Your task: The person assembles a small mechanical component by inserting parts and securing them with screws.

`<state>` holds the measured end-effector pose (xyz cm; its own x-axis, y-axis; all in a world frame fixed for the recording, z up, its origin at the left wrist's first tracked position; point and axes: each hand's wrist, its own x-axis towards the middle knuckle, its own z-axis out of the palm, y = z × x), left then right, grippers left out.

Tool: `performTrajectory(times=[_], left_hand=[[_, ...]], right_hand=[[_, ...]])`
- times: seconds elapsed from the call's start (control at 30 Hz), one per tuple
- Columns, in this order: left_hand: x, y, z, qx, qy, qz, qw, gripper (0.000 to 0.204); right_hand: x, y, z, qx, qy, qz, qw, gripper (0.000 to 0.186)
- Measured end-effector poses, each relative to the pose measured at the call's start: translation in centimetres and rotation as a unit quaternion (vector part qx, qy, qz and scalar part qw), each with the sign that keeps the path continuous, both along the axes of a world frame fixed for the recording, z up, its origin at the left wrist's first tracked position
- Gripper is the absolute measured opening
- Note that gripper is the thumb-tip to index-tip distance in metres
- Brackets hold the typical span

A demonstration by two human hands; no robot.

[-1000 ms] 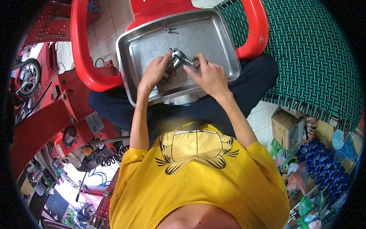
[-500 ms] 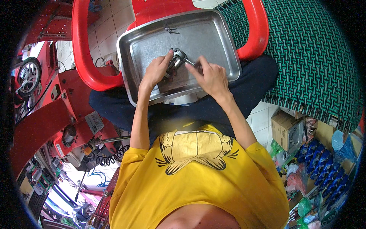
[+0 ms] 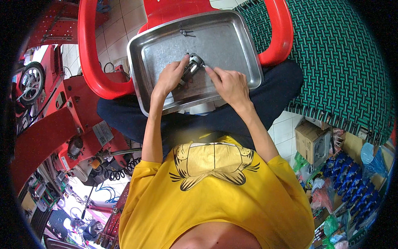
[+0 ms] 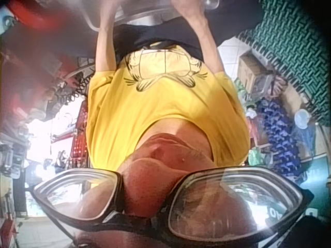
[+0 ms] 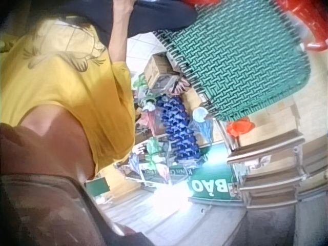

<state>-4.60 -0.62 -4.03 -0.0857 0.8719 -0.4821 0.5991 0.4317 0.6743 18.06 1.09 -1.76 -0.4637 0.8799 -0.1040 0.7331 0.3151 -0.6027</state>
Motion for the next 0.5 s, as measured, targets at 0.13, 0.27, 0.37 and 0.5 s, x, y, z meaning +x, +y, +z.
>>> performTrajectory(times=[0.13,0.27,0.37,0.5], left_hand=[[0.0,0.1,0.4,-0.011,0.000,-0.002,1.000,0.076],[0.0,0.0,0.3,0.005,-0.001,-0.003,1.000,0.075],[0.1,-0.2,0.3,0.026,0.003,-0.002,1.000,0.075],[-0.1,-0.1,0.0,0.016,0.003,-0.006,1.000,0.073]], right_hand=[[-0.3,-0.3,0.2,0.029,0.068,-0.030,0.997,0.044],[0.1,-0.1,-0.3,0.022,-0.010,0.019,1.000,0.041],[-0.5,-0.3,0.7,0.048,0.071,-0.025,0.996,0.038],[-0.3,-0.2,0.5,0.033,0.037,-0.003,0.999,0.038]])
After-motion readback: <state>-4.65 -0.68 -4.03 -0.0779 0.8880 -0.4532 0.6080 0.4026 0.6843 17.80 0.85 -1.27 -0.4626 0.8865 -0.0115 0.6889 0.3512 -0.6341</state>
